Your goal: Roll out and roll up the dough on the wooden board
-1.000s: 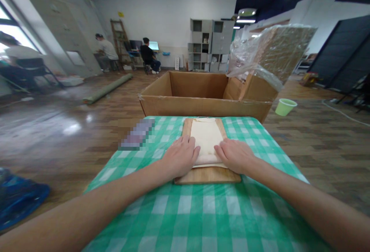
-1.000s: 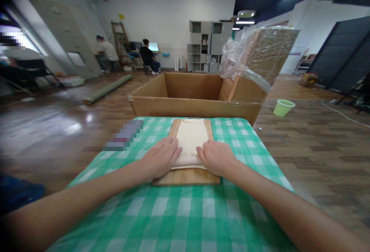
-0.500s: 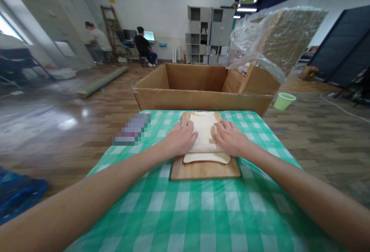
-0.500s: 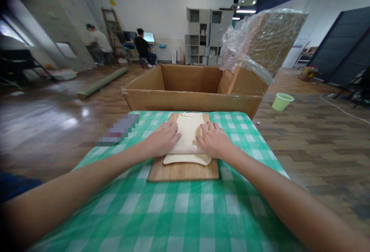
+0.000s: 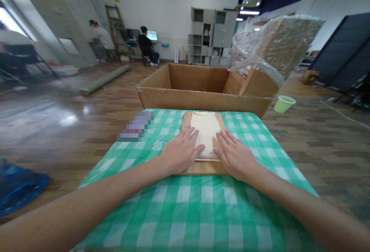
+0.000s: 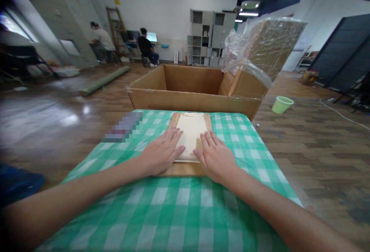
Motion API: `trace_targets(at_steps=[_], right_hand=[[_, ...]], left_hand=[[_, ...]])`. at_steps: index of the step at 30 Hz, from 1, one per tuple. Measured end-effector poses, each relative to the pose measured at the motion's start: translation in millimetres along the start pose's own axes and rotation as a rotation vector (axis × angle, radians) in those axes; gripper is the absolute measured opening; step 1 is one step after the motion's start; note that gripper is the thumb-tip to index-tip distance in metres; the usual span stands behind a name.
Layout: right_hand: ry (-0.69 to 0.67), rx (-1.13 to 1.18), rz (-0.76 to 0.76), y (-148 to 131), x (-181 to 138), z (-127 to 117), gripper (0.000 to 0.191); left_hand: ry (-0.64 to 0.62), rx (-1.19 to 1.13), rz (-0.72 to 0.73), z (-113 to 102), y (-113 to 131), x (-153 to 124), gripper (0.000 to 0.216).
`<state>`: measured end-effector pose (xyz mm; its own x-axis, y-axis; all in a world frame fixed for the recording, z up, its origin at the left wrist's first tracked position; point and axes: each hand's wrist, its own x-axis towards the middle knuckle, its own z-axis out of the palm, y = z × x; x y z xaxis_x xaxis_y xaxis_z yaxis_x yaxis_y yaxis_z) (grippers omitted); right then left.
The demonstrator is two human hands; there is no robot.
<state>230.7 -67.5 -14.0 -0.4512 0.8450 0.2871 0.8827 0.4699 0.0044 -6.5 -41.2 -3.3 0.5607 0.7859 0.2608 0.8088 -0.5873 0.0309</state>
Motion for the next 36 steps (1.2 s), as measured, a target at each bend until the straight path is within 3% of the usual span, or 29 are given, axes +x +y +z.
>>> trace_targets(at_steps=[14, 20, 27, 30, 36], right_hand=[[-0.058, -0.001, -0.072, -19, -37, -14, 0.065], [-0.066, 0.014, -0.061, -7, -13, -15, 0.063], [-0.081, -0.009, -0.092, 22, 37, -1, 0.063], [-0.08, -0.018, -0.105, 21, 35, 2, 0.063], [-0.076, -0.019, -0.006, -3, 0, -9, 0.073]], left_hand=[[-0.044, -0.055, 0.026, -9, 20, -39, 0.063], [0.017, -0.032, -0.062, 0, 10, -16, 0.064], [-0.064, 0.091, 0.046, 11, -21, 29, 0.053], [-0.058, 0.076, 0.039, 10, -19, 27, 0.054], [-0.009, 0.047, 0.004, 1, 1, 0, 0.07]])
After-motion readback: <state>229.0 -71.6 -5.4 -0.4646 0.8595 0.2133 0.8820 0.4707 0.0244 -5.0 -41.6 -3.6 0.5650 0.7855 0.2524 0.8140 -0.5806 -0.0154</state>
